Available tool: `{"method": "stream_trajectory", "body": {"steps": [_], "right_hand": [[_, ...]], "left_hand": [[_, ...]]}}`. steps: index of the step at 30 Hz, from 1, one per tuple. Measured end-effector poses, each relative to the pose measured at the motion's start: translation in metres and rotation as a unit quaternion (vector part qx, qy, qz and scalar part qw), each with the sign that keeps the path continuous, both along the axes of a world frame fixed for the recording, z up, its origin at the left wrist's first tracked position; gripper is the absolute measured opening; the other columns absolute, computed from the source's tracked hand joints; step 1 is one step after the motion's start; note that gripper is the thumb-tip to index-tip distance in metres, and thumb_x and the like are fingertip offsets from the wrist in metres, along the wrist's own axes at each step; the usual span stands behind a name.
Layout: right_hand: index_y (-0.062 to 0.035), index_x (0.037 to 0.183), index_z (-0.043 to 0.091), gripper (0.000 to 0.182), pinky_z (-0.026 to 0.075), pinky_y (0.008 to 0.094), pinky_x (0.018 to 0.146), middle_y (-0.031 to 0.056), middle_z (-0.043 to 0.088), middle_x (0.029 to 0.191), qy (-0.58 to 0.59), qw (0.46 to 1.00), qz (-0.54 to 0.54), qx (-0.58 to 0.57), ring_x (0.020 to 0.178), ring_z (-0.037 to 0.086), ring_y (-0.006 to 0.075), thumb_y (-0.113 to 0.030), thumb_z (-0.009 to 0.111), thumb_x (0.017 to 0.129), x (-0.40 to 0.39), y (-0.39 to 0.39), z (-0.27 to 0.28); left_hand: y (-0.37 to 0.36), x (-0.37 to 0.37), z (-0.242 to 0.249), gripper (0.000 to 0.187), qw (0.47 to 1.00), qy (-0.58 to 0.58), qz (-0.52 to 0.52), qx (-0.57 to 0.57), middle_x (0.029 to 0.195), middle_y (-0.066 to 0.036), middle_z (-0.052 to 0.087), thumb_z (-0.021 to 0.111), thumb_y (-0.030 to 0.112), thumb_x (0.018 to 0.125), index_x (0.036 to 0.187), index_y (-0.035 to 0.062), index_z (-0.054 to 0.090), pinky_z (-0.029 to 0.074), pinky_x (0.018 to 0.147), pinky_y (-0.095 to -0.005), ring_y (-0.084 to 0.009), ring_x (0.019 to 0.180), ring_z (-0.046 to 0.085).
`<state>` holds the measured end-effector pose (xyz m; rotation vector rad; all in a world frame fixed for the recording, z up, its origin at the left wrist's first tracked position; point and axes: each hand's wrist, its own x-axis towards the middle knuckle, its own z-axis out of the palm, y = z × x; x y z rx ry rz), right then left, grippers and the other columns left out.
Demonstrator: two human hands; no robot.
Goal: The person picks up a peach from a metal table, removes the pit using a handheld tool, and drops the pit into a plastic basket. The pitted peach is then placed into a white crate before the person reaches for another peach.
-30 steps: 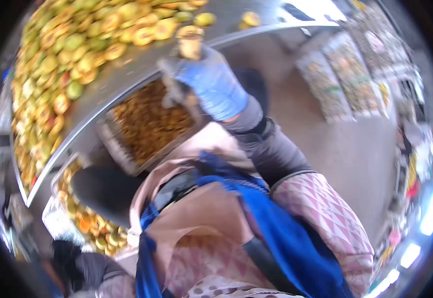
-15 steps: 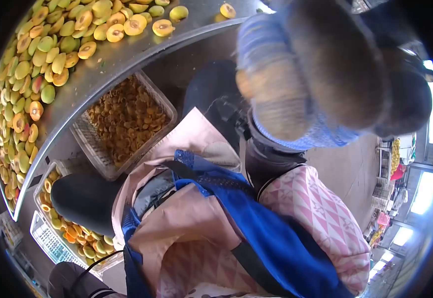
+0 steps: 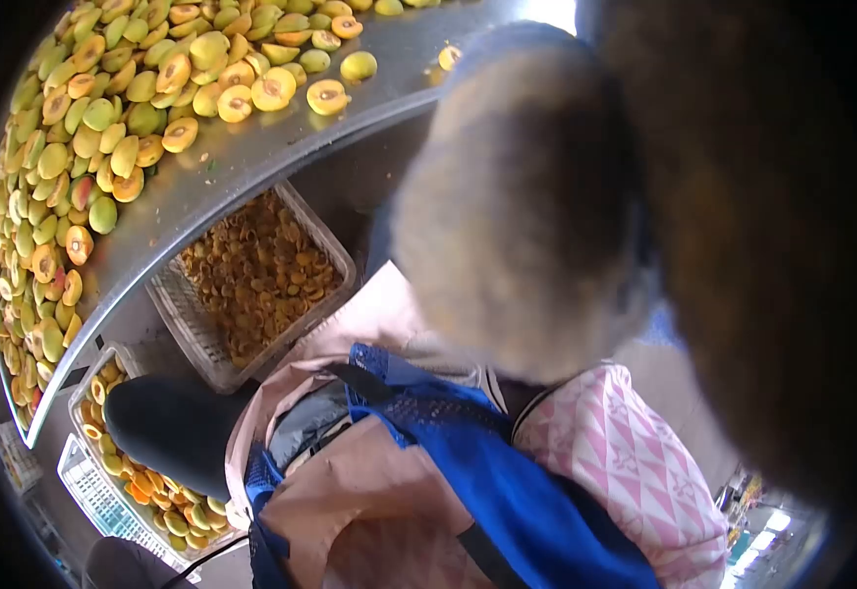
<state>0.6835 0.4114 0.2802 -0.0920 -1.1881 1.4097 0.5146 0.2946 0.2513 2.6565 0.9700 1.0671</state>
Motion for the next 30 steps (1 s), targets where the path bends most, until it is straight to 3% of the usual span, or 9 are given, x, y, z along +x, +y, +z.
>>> {"method": "stream_trajectory", "body": {"steps": [14, 24, 30], "right_hand": [[0.0003, 0.121, 0.051, 0.038, 0.052, 0.0311, 0.049, 0.0201, 0.066, 0.097, -0.004, 0.999, -0.008, 0.041, 0.062, 0.064, 0.0214, -0.021, 0.062, 0.092, -0.014, 0.021, 0.021], [0.0016, 0.13, 0.048, 0.045, 0.054, 0.033, 0.051, 0.0224, 0.066, 0.102, 0.005, 0.997, 0.0, 0.073, 0.064, 0.064, 0.0234, -0.022, 0.061, 0.093, -0.02, 0.015, 0.037], [0.0024, 0.135, 0.047, 0.05, 0.056, 0.0342, 0.052, 0.0237, 0.066, 0.106, -0.001, 0.998, 0.05, 0.038, 0.065, 0.065, 0.0246, -0.022, 0.059, 0.093, -0.047, 0.01, 0.037]], "left_hand": [[-0.004, -0.016, -0.001, 0.028, 0.999, 0.005, 0.029, -0.021, 0.113, -0.017, 0.065, 0.052, 0.009, 0.091, 0.11, -0.0093, 0.063, 0.05, 0.085, -0.0292, -0.0208, 0.099, 0.062], [-0.004, -0.041, 0.025, 0.03, 0.998, -0.002, 0.055, -0.012, 0.115, -0.017, 0.064, 0.05, 0.01, 0.093, 0.113, -0.0091, 0.062, 0.05, 0.086, -0.0291, -0.0209, 0.101, 0.061], [-0.036, -0.099, 0.073, 0.031, 0.981, -0.086, 0.145, 0.095, 0.116, -0.017, 0.064, 0.05, 0.01, 0.093, 0.114, -0.009, 0.061, 0.049, 0.088, -0.0291, -0.0209, 0.102, 0.061]]}}
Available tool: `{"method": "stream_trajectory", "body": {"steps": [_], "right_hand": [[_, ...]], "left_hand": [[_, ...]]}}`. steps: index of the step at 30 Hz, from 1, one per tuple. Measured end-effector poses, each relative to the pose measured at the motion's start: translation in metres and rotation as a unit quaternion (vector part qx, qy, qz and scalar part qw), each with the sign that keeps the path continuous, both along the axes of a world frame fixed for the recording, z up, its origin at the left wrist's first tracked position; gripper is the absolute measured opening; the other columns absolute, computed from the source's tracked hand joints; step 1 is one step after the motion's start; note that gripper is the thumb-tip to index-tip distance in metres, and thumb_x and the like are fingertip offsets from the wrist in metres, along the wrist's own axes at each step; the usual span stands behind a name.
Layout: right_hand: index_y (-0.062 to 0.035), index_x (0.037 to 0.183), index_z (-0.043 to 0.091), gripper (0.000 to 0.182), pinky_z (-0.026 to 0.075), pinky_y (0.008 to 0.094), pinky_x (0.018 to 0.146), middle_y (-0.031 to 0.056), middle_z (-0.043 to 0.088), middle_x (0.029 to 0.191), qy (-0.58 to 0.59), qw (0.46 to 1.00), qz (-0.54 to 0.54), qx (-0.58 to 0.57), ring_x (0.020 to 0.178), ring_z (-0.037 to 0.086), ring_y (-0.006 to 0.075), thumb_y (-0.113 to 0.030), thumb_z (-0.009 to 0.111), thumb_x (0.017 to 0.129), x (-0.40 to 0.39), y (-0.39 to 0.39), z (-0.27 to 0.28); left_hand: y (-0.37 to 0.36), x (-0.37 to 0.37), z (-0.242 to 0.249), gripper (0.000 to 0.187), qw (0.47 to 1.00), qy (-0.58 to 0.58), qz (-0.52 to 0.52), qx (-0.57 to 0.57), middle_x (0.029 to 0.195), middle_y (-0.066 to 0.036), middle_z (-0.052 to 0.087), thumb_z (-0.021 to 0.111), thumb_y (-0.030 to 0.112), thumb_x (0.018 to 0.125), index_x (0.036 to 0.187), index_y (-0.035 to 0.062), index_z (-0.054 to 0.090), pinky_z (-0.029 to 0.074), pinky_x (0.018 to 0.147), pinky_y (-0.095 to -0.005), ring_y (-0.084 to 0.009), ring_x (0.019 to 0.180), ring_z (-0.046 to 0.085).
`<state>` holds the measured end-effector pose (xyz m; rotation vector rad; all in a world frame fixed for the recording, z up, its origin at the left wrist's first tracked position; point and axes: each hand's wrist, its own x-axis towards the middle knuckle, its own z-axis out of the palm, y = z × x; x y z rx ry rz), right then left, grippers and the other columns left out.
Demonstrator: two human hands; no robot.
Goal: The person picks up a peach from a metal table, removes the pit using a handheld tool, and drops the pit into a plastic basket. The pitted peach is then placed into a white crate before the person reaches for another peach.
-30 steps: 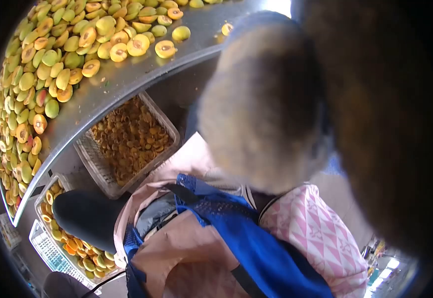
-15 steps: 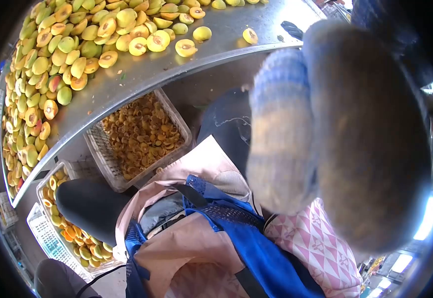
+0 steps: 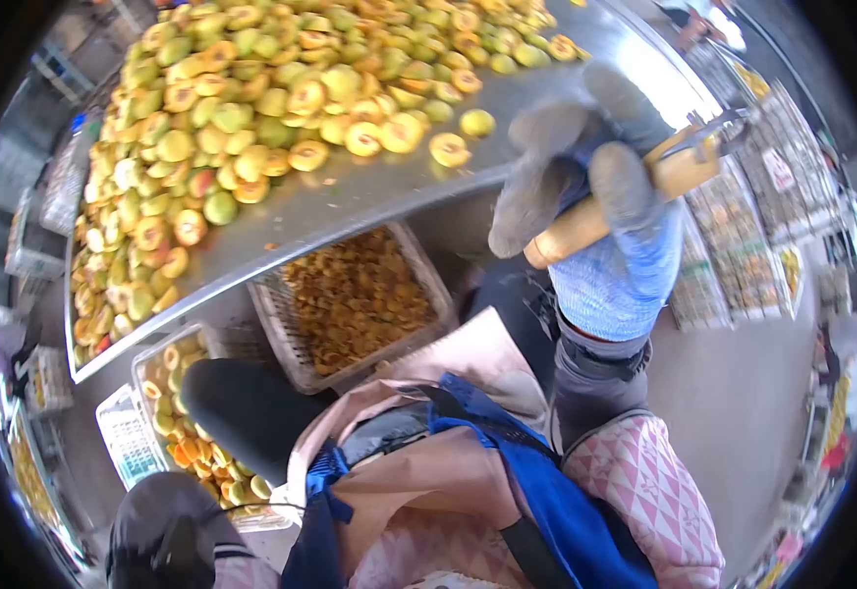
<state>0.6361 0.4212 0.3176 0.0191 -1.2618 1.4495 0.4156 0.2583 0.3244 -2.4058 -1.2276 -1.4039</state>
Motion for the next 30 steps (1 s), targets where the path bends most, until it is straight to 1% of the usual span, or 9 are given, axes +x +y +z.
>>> {"method": "stream_trajectory", "body": {"steps": [6, 10, 12, 14, 15, 17, 19, 22, 30], "right_hand": [[0.0016, 0.117, 0.057, 0.029, 0.058, 0.0328, 0.061, 0.0188, 0.068, 0.096, -0.198, 0.958, 0.102, -0.182, 0.072, 0.07, 0.0257, -0.01, 0.062, 0.091, -0.047, -0.009, -0.018], [0.0019, 0.114, 0.057, 0.026, 0.059, 0.0326, 0.064, 0.017, 0.068, 0.096, -0.295, 0.911, 0.184, -0.221, 0.076, 0.07, 0.0242, -0.008, 0.063, 0.091, -0.097, 0.006, -0.062], [0.0022, 0.113, 0.057, 0.025, 0.059, 0.0325, 0.065, 0.0159, 0.068, 0.096, -0.365, 0.903, 0.155, -0.165, 0.077, 0.07, 0.0239, -0.008, 0.063, 0.091, -0.123, 0.024, -0.095], [0.0029, 0.111, 0.058, 0.022, 0.059, 0.0328, 0.068, 0.0146, 0.068, 0.097, -0.385, 0.903, 0.135, -0.133, 0.081, 0.07, 0.0238, -0.006, 0.062, 0.092, -0.144, 0.035, -0.111], [0.0027, 0.11, 0.058, 0.021, 0.059, 0.0331, 0.068, 0.0147, 0.068, 0.097, -0.382, 0.906, 0.138, -0.123, 0.082, 0.07, 0.0237, -0.006, 0.062, 0.092, -0.155, 0.041, -0.116], [0.0024, 0.109, 0.059, 0.019, 0.06, 0.0337, 0.07, 0.0147, 0.068, 0.098, -0.375, 0.911, 0.14, -0.103, 0.083, 0.069, 0.0235, -0.007, 0.061, 0.092, -0.179, 0.06, -0.122], [0.0013, 0.11, 0.061, 0.024, 0.056, 0.0348, 0.071, 0.0149, 0.069, 0.095, -0.409, 0.911, 0.046, 0.015, 0.083, 0.068, 0.0243, -0.012, 0.063, 0.09, -0.208, 0.085, -0.12], [-0.0035, 0.114, 0.061, 0.037, 0.052, 0.044, 0.079, 0.0235, 0.067, 0.096, -0.495, 0.856, -0.063, 0.133, 0.091, 0.064, 0.0404, -0.031, 0.064, 0.088, -0.261, 0.133, -0.112], [-0.0039, 0.117, 0.06, 0.047, 0.052, 0.044, 0.079, 0.0215, 0.068, 0.092, -0.461, 0.815, -0.204, 0.287, 0.091, 0.066, 0.0399, -0.034, 0.071, 0.082, -0.419, 0.224, -0.045]], "left_hand": [[-0.035, -0.066, 0.03, 0.031, 0.905, -0.199, 0.247, 0.283, 0.117, -0.016, 0.064, 0.049, 0.01, 0.094, 0.116, -0.0089, 0.061, 0.049, 0.089, -0.0291, -0.0209, 0.103, 0.061], [0.011, -0.1, 0.009, 0.028, 0.931, -0.176, 0.313, 0.058, 0.114, -0.012, 0.064, 0.05, 0.009, 0.096, 0.116, -0.006, 0.063, 0.047, 0.09, -0.0269, -0.0154, 0.102, 0.059], [0.037, -0.126, -0.028, 0.025, 0.844, -0.425, 0.309, -0.11, 0.107, -0.006, 0.065, 0.058, 0.008, 0.095, 0.116, -0.0027, 0.064, 0.047, 0.085, -0.0248, -0.0123, 0.095, 0.059], [0.054, -0.201, -0.109, 0.026, 0.888, -0.248, 0.373, -0.1, 0.105, -0.007, 0.067, 0.059, 0.01, 0.096, 0.118, -0.0019, 0.063, 0.049, 0.083, -0.026, -0.0115, 0.095, 0.06], [0.059, -0.211, -0.132, 0.028, 0.878, -0.315, 0.348, -0.097, 0.109, -0.011, 0.067, 0.062, 0.012, 0.093, 0.118, -0.0002, 0.064, 0.05, 0.088, -0.0312, -0.0181, 0.099, 0.062], [0.067, -0.235, -0.157, 0.037, 0.839, -0.168, 0.503, -0.123, 0.117, -0.016, 0.064, 0.068, 0.013, 0.088, 0.123, 0.0025, 0.062, 0.047, 0.096, -0.038, -0.0276, 0.109, 0.061], [0.077, -0.257, -0.178, 0.044, 0.832, -0.158, 0.52, -0.111, 0.123, -0.019, 0.061, 0.069, 0.015, 0.086, 0.127, 0.0039, 0.059, 0.044, 0.1, -0.0419, -0.0323, 0.116, 0.056], [0.086, -0.283, -0.193, 0.05, 0.823, -0.099, 0.557, -0.047, 0.131, -0.02, 0.056, 0.069, 0.017, 0.085, 0.132, 0.0055, 0.055, 0.04, 0.104, -0.0443, -0.036, 0.122, 0.052], [0.087, -0.339, -0.187, 0.061, 0.796, -0.073, 0.596, -0.072, 0.147, -0.021, 0.042, 0.064, 0.032, 0.09, 0.144, 0.013, 0.045, 0.029, 0.112, -0.0491, -0.0422, 0.135, 0.038]]}}
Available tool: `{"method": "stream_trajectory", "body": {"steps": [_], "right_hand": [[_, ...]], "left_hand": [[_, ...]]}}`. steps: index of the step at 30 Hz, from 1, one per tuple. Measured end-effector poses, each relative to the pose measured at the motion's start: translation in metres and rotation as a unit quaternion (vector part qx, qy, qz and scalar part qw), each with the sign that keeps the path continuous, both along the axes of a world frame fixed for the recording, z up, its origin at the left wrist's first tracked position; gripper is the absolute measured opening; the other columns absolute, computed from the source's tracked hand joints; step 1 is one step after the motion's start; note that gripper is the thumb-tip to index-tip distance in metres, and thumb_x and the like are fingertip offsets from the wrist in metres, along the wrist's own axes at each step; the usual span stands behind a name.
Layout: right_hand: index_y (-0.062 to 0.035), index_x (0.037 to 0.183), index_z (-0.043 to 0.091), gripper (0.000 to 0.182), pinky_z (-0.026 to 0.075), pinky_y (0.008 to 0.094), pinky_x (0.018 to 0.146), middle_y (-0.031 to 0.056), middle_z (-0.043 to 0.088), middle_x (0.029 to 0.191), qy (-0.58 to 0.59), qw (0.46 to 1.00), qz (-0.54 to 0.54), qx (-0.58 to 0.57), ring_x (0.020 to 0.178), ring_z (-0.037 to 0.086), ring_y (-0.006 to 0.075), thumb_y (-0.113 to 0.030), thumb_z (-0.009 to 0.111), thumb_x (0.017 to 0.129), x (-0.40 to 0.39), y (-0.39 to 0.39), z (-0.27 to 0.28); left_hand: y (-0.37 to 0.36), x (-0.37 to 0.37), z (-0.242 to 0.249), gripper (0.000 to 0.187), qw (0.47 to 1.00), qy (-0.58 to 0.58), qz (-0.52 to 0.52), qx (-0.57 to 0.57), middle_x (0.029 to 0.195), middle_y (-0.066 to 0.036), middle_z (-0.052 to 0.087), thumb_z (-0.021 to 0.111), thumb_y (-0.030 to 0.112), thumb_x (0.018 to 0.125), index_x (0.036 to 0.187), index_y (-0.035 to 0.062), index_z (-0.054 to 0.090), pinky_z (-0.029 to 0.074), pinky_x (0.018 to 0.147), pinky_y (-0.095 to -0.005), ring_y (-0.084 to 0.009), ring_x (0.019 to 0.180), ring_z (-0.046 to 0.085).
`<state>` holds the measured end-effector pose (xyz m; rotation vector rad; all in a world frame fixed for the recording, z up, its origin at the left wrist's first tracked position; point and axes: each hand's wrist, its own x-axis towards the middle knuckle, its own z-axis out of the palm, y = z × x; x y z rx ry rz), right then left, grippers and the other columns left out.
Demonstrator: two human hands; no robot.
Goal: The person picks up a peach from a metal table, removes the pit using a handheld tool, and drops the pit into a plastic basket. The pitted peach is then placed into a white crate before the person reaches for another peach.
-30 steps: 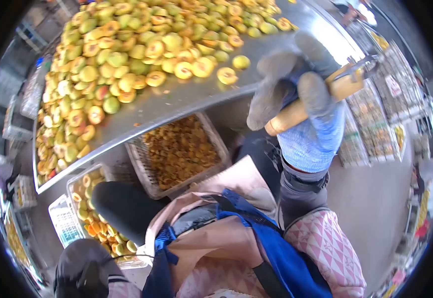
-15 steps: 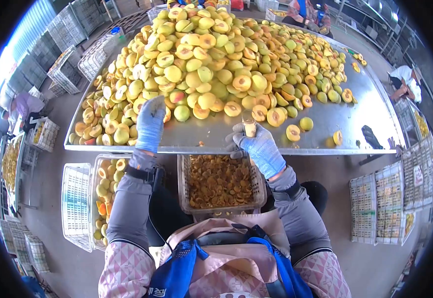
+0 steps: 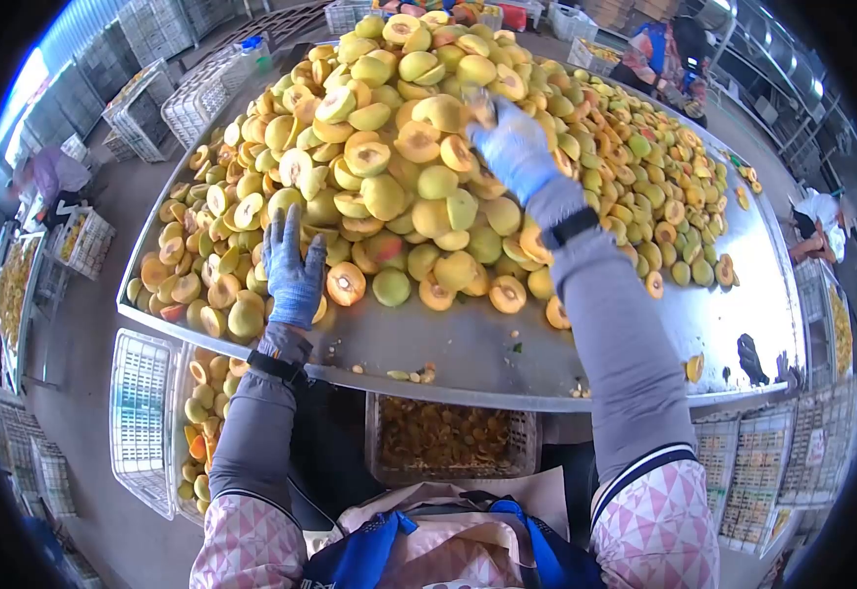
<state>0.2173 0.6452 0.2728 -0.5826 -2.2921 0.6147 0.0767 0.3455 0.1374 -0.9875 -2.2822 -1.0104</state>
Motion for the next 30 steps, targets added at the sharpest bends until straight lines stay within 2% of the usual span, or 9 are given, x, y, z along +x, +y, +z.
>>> {"method": "stream_trajectory", "body": {"steps": [3, 4, 5, 8, 11, 15, 18, 27, 30], "right_hand": [[-0.0049, 0.114, 0.062, 0.046, 0.052, 0.0436, 0.08, 0.0214, 0.069, 0.095, -0.03, 0.998, 0.019, 0.053, 0.092, 0.066, 0.0391, -0.036, 0.072, 0.082, -0.064, 0.047, 0.004], [-0.0096, 0.113, 0.062, 0.039, 0.05, 0.0456, 0.086, 0.0212, 0.067, 0.104, -0.026, 0.999, 0.045, 0.016, 0.099, 0.064, 0.0395, -0.039, 0.062, 0.087, -0.079, 0.06, -0.003], [-0.0131, 0.114, 0.063, 0.038, 0.05, 0.0467, 0.086, 0.0215, 0.067, 0.105, -0.036, 0.998, 0.041, 0.028, 0.098, 0.064, 0.0399, -0.04, 0.062, 0.087, -0.091, 0.063, -0.006], [-0.0193, 0.119, 0.064, 0.035, 0.049, 0.0466, 0.09, 0.0191, 0.067, 0.108, -0.095, 0.994, 0.012, 0.058, 0.104, 0.062, 0.0395, -0.034, 0.061, 0.087, -0.098, 0.057, -0.016], [-0.0243, 0.119, 0.065, 0.035, 0.048, 0.0448, 0.094, 0.0142, 0.068, 0.108, -0.12, 0.974, 0.025, 0.188, 0.108, 0.06, 0.0365, -0.024, 0.054, 0.086, -0.084, 0.031, -0.029], [-0.0201, 0.118, 0.064, 0.031, 0.05, 0.0458, 0.089, 0.0097, 0.067, 0.11, -0.199, 0.96, 0.03, 0.194, 0.103, 0.061, 0.0355, -0.025, 0.055, 0.089, -0.069, 0.005, -0.02], [-0.0191, 0.119, 0.064, 0.034, 0.051, 0.0443, 0.088, 0.0066, 0.066, 0.116, -0.147, 0.962, 0.019, 0.228, 0.101, 0.061, 0.0338, -0.025, 0.061, 0.086, -0.061, -0.011, -0.035], [-0.0133, 0.115, 0.064, 0.032, 0.049, 0.0422, 0.092, 0.0093, 0.063, 0.119, -0.137, 0.981, 0.044, 0.126, 0.105, 0.059, 0.0341, -0.018, 0.065, 0.083, 0.007, -0.051, -0.064], [-0.0129, 0.115, 0.063, 0.032, 0.048, 0.0421, 0.092, 0.0092, 0.063, 0.117, -0.105, 0.989, 0.051, 0.092, 0.105, 0.06, 0.0333, -0.021, 0.065, 0.084, 0.023, -0.062, -0.071]], "left_hand": [[-0.009, -0.015, 0.001, 0.061, 0.999, -0.041, -0.02, 0.026, 0.148, -0.022, 0.04, 0.063, 0.036, 0.091, 0.144, 0.0112, 0.045, 0.029, 0.112, -0.0474, -0.04, 0.136, 0.038], [-0.008, -0.02, 0.01, 0.061, 0.999, -0.043, -0.015, 0.019, 0.149, -0.022, 0.039, 0.063, 0.036, 0.092, 0.144, 0.0115, 0.045, 0.029, 0.113, -0.0465, -0.0392, 0.137, 0.037], [-0.005, -0.025, 0.021, 0.061, 0.999, -0.045, -0.011, 0.013, 0.149, -0.023, 0.039, 0.063, 0.037, 0.092, 0.144, 0.0119, 0.045, 0.029, 0.113, -0.0456, -0.0384, 0.138, 0.036], [0.017, -0.055, 0.036, 0.061, 0.981, -0.178, -0.058, 0.054, 0.151, -0.023, 0.036, 0.06, 0.04, 0.093, 0.146, 0.0152, 0.044, 0.028, 0.114, -0.0429, -0.0379, 0.14, 0.034], [0.038, -0.065, 0.035, 0.057, 0.994, -0.068, -0.019, -0.087, 0.143, -0.015, 0.049, 0.06, 0.044, 0.09, 0.138, 0.0144, 0.053, 0.033, 0.11, -0.0431, -0.038, 0.131, 0.044], [0.045, -0.061, 0.026, 0.051, 0.994, -0.093, -0.008, -0.053, 0.124, -0.015, 0.063, 0.067, 0.045, 0.085, 0.127, 0.0161, 0.062, 0.041, 0.102, -0.0417, -0.0365, 0.117, 0.055], [0.044, -0.028, 0.033, 0.054, 0.982, -0.183, 0.014, -0.049, 0.112, -0.02, 0.066, 0.067, 0.048, 0.086, 0.128, 0.015, 0.06, 0.043, 0.099, -0.0431, -0.0372, 0.113, 0.055], [0.034, 0.012, 0.028, 0.053, 0.99, -0.099, 0.028, -0.101, 0.107, -0.015, 0.067, 0.072, 0.047, 0.08, 0.118, 0.0108, 0.065, 0.044, 0.096, -0.0457, -0.0358, 0.111, 0.055], [0.028, 0.017, 0.02, 0.052, 0.994, -0.063, 0.004, -0.09, 0.107, -0.013, 0.068, 0.076, 0.044, 0.076, 0.118, 0.0156, 0.065, 0.045, 0.095, -0.0445, -0.0342, 0.11, 0.056]]}}
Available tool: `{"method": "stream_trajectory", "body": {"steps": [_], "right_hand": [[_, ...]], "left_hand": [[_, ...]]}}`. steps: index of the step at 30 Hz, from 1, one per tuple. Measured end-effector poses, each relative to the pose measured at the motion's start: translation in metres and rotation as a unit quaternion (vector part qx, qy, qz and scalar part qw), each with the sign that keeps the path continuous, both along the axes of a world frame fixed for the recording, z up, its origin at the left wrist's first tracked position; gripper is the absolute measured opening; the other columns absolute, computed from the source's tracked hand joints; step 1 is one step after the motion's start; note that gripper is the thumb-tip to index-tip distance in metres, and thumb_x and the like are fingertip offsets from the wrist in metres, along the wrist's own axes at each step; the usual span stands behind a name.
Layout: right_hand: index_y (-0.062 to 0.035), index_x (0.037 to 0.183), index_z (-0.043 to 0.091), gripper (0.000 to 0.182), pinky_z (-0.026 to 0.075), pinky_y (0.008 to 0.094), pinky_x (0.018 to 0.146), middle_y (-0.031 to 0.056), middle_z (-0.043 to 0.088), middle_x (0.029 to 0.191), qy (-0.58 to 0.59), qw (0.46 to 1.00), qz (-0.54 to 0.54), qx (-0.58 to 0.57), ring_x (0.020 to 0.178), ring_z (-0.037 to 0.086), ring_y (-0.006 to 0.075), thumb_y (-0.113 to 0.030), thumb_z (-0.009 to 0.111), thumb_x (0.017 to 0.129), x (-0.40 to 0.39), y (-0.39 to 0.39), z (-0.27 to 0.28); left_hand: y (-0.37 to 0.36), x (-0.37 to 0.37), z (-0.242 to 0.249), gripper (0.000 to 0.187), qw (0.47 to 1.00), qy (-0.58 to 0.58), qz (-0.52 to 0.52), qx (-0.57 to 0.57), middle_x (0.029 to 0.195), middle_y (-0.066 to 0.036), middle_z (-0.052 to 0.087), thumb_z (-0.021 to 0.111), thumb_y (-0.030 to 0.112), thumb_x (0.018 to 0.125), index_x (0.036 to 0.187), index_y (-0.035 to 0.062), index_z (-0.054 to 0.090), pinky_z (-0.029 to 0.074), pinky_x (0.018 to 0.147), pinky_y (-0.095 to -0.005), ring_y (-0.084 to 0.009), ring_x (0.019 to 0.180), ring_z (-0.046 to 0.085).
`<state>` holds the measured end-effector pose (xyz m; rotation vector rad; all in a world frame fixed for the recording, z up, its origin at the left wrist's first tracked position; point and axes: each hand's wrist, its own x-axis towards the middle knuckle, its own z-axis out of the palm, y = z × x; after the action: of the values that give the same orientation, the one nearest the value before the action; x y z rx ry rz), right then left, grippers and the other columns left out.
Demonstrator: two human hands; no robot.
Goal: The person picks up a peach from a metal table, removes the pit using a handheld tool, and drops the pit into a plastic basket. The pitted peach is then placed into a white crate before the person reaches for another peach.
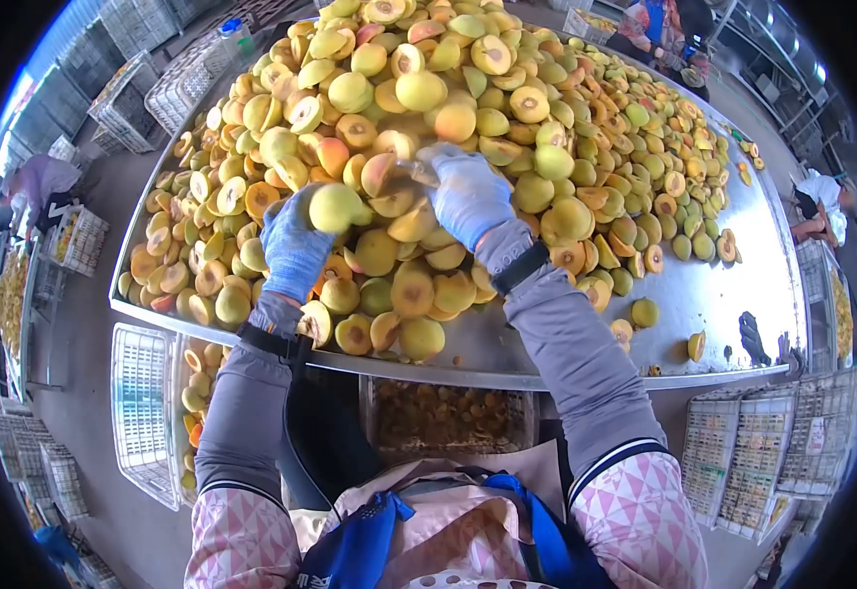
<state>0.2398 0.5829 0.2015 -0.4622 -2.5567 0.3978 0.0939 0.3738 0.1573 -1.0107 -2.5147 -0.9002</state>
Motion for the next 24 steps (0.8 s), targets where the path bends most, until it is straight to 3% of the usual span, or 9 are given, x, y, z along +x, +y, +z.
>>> {"method": "stream_trajectory", "body": {"steps": [6, 10, 14, 17, 18, 19, 21, 24], "right_hand": [[-0.0141, 0.113, 0.062, 0.029, 0.049, 0.042, 0.085, 0.0099, 0.064, 0.109, 0.094, 0.995, 0.017, 0.013, 0.098, 0.062, 0.034, -0.023, 0.065, 0.085, 0.012, -0.015, -0.013], [-0.0132, 0.11, 0.062, 0.027, 0.05, 0.0432, 0.081, 0.0091, 0.063, 0.104, 0.067, 0.998, 0.009, 0.006, 0.089, 0.061, 0.0342, -0.02, 0.065, 0.084, 0.034, -0.038, -0.016], [-0.0131, 0.111, 0.061, 0.03, 0.052, 0.0412, 0.082, 0.0061, 0.059, 0.121, -0.006, 1.0, -0.01, -0.028, 0.101, 0.059, 0.032, -0.016, 0.065, 0.082, 0.065, -0.057, -0.025], [-0.0148, 0.108, 0.062, 0.023, 0.052, 0.0422, 0.081, 0.0092, 0.061, 0.119, 0.071, 0.993, 0.011, -0.095, 0.101, 0.061, 0.0324, -0.02, 0.065, 0.085, 0.084, -0.057, -0.019], [-0.0155, 0.101, 0.063, 0.018, 0.052, 0.0444, 0.08, 0.0131, 0.063, 0.115, 0.027, 0.971, -0.02, -0.236, 0.099, 0.062, 0.0329, -0.028, 0.063, 0.089, 0.097, -0.049, 0.002], [-0.0137, 0.095, 0.064, 0.019, 0.051, 0.0464, 0.078, 0.0153, 0.064, 0.105, 0.098, 0.979, -0.01, -0.177, 0.093, 0.062, 0.0342, -0.032, 0.061, 0.091, 0.095, -0.025, -0.006], [-0.0143, 0.101, 0.069, 0.022, 0.05, 0.0458, 0.084, 0.0122, 0.065, 0.105, 0.112, 0.976, -0.145, -0.118, 0.097, 0.062, 0.0346, -0.03, 0.057, 0.092, 0.109, 0.0, 0.027], [-0.0147, 0.097, 0.069, 0.016, 0.051, 0.0469, 0.084, 0.0127, 0.064, 0.104, -0.046, 0.957, -0.26, 0.123, 0.096, 0.063, 0.0352, -0.023, 0.058, 0.088, 0.125, 0.046, 0.006]], "left_hand": [[-0.004, 0.021, 0.017, 0.048, 1.0, -0.012, -0.009, -0.025, 0.106, -0.011, 0.07, 0.076, 0.038, 0.077, 0.119, 0.0187, 0.065, 0.045, 0.095, -0.0427, -0.0336, 0.106, 0.058], [-0.011, 0.031, 0.014, 0.048, 0.999, 0.012, -0.03, -0.031, 0.114, -0.01, 0.068, 0.074, 0.036, 0.08, 0.123, 0.0191, 0.062, 0.043, 0.098, -0.045, -0.0365, 0.113, 0.053], [-0.018, 0.038, 0.01, 0.054, 0.997, -0.007, -0.056, -0.043, 0.119, -0.011, 0.066, 0.075, 0.032, 0.079, 0.129, 0.0195, 0.059, 0.042, 0.1, -0.0451, -0.0372, 0.115, 0.052], [-0.018, 0.04, 0.008, 0.057, 0.997, -0.011, -0.066, -0.045, 0.123, -0.012, 0.064, 0.075, 0.031, 0.079, 0.131, 0.0175, 0.057, 0.041, 0.101, -0.0443, -0.0354, 0.118, 0.052], [-0.018, 0.041, 0.007, 0.057, 0.996, -0.007, -0.074, -0.042, 0.125, -0.012, 0.063, 0.075, 0.031, 0.08, 0.132, 0.0164, 0.056, 0.04, 0.102, -0.0439, -0.0346, 0.12, 0.051], [-0.019, 0.042, 0.005, 0.058, 0.996, -0.003, -0.083, -0.039, 0.126, -0.012, 0.062, 0.075, 0.03, 0.08, 0.132, 0.0152, 0.056, 0.039, 0.103, -0.0435, -0.0339, 0.121, 0.051], [-0.023, 0.036, -0.001, 0.061, 0.994, 0.034, -0.091, -0.047, 0.13, -0.012, 0.06, 0.076, 0.029, 0.079, 0.134, 0.0131, 0.054, 0.038, 0.104, -0.0431, -0.0325, 0.122, 0.05], [-0.017, 0.034, 0.003, 0.065, 0.991, 0.03, -0.114, -0.057, 0.135, -0.015, 0.055, 0.075, 0.028, 0.08, 0.137, 0.0109, 0.051, 0.037, 0.106, -0.0437, -0.0345, 0.124, 0.049]]}}
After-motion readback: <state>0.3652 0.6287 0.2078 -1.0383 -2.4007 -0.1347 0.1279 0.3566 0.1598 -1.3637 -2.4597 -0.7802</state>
